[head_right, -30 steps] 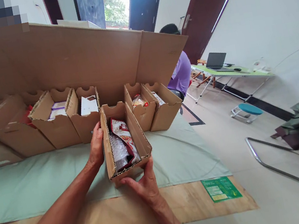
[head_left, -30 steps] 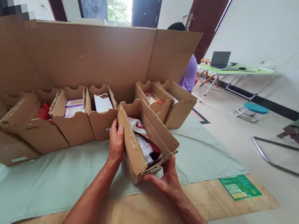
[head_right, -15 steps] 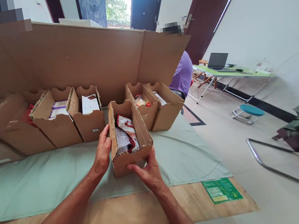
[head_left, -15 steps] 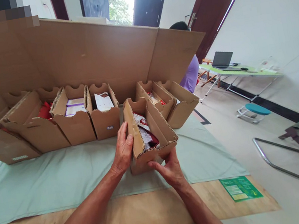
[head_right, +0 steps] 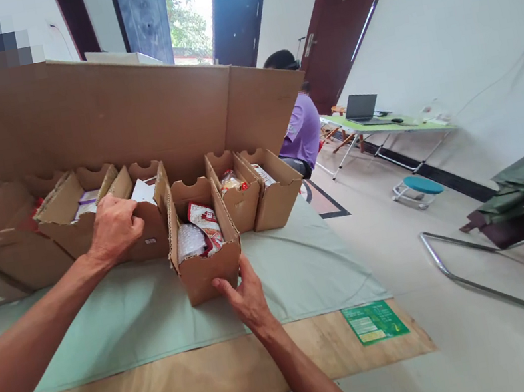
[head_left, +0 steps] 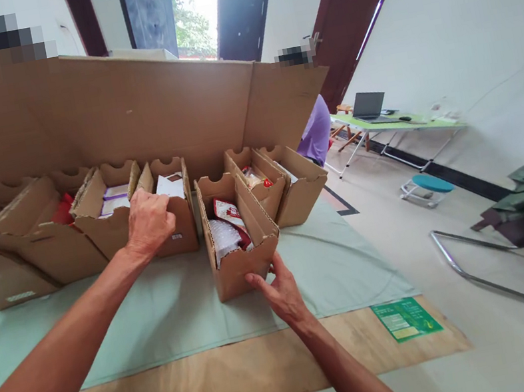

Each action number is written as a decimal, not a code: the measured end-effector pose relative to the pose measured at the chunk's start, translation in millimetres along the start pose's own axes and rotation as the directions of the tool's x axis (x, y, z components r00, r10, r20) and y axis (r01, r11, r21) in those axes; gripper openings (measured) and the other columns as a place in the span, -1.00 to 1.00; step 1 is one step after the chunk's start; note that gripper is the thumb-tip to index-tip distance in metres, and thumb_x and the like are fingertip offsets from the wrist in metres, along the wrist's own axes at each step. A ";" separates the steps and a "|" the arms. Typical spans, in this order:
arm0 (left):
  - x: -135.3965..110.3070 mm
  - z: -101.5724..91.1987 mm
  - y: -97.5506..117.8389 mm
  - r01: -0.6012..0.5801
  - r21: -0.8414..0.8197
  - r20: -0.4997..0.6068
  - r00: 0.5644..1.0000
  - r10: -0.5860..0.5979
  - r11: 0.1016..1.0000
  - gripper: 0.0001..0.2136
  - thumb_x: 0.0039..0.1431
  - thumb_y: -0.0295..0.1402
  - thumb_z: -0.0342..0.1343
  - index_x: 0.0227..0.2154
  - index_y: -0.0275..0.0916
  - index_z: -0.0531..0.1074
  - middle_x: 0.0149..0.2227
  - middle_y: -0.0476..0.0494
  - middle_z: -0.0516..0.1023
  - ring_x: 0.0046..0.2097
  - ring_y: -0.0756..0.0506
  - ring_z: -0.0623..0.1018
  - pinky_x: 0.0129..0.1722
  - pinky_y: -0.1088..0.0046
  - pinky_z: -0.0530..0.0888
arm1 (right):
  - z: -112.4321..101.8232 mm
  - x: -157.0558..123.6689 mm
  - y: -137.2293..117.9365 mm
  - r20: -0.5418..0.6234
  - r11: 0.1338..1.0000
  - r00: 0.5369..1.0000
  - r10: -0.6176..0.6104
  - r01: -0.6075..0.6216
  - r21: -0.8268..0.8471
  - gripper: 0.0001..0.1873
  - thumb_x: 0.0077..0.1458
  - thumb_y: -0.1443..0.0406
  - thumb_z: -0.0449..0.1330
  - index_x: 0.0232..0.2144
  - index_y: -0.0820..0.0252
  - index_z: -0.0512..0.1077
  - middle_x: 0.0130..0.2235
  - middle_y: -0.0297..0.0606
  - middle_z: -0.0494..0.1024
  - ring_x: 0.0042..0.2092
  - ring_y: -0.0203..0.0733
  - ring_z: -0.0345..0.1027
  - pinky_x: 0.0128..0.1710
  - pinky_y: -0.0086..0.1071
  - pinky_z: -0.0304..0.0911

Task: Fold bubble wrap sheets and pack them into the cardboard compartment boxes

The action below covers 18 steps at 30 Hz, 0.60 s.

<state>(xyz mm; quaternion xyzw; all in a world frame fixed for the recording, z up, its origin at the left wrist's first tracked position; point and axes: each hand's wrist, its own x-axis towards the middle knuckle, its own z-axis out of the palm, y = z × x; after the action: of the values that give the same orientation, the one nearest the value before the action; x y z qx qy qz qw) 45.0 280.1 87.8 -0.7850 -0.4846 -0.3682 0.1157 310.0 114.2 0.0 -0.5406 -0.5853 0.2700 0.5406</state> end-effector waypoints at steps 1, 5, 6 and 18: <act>-2.4 -2.4 0.0 -0.009 0.004 0.006 1.000 0.009 1.000 -0.86 -0.05 -0.45 0.06 -0.46 -0.15 0.51 -0.43 -0.30 0.51 -0.12 -0.41 0.48 0.07 -0.17 0.43 | 2.8 3.4 0.2 -0.019 1.000 1.000 0.006 -0.006 -0.023 -0.40 0.11 0.08 0.30 0.16 0.15 0.39 0.07 -0.12 0.59 0.04 0.03 0.49 0.03 -0.15 0.42; -25.5 -15.9 18.3 -0.030 0.004 -0.086 0.996 0.030 1.000 -0.71 0.04 -0.47 0.05 -0.19 -0.21 0.57 -0.22 -0.31 0.57 0.05 -0.40 0.48 0.24 -0.18 0.31 | 15.7 27.2 6.9 -0.086 0.993 0.996 -0.017 0.007 -0.115 -0.40 0.10 0.10 0.28 0.16 0.16 0.39 0.08 -0.10 0.58 0.04 0.04 0.47 0.04 -0.12 0.41; -35.2 -18.8 27.4 -0.031 -0.004 -0.137 0.990 0.030 1.000 -0.64 0.07 -0.46 0.06 -0.05 -0.23 0.54 -0.10 -0.33 0.57 0.13 -0.40 0.45 0.29 -0.18 0.25 | 18.6 35.4 9.6 -0.097 0.991 0.995 -0.030 0.017 -0.131 -0.40 0.10 0.11 0.28 0.16 0.17 0.39 0.09 -0.08 0.58 0.05 0.04 0.46 0.05 -0.11 0.40; -106.3 41.5 100.2 0.330 -0.478 0.174 0.944 -0.280 0.814 -0.43 0.18 -0.32 0.08 0.27 -0.22 0.29 0.12 -0.34 0.47 0.02 -0.23 0.58 -0.09 0.19 0.59 | 16.1 106.6 8.0 -0.057 0.872 0.998 -0.001 -0.027 -0.488 -0.55 0.12 0.25 0.33 0.05 0.28 0.47 -0.06 -0.05 0.64 -0.08 -0.03 0.52 -0.01 -0.22 0.38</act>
<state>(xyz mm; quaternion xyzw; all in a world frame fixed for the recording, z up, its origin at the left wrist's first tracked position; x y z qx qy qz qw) 121.6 180.2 2.8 -0.7166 -0.4967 -0.4571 -0.1757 315.9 219.3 24.8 -0.6707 -0.6158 0.1021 0.4007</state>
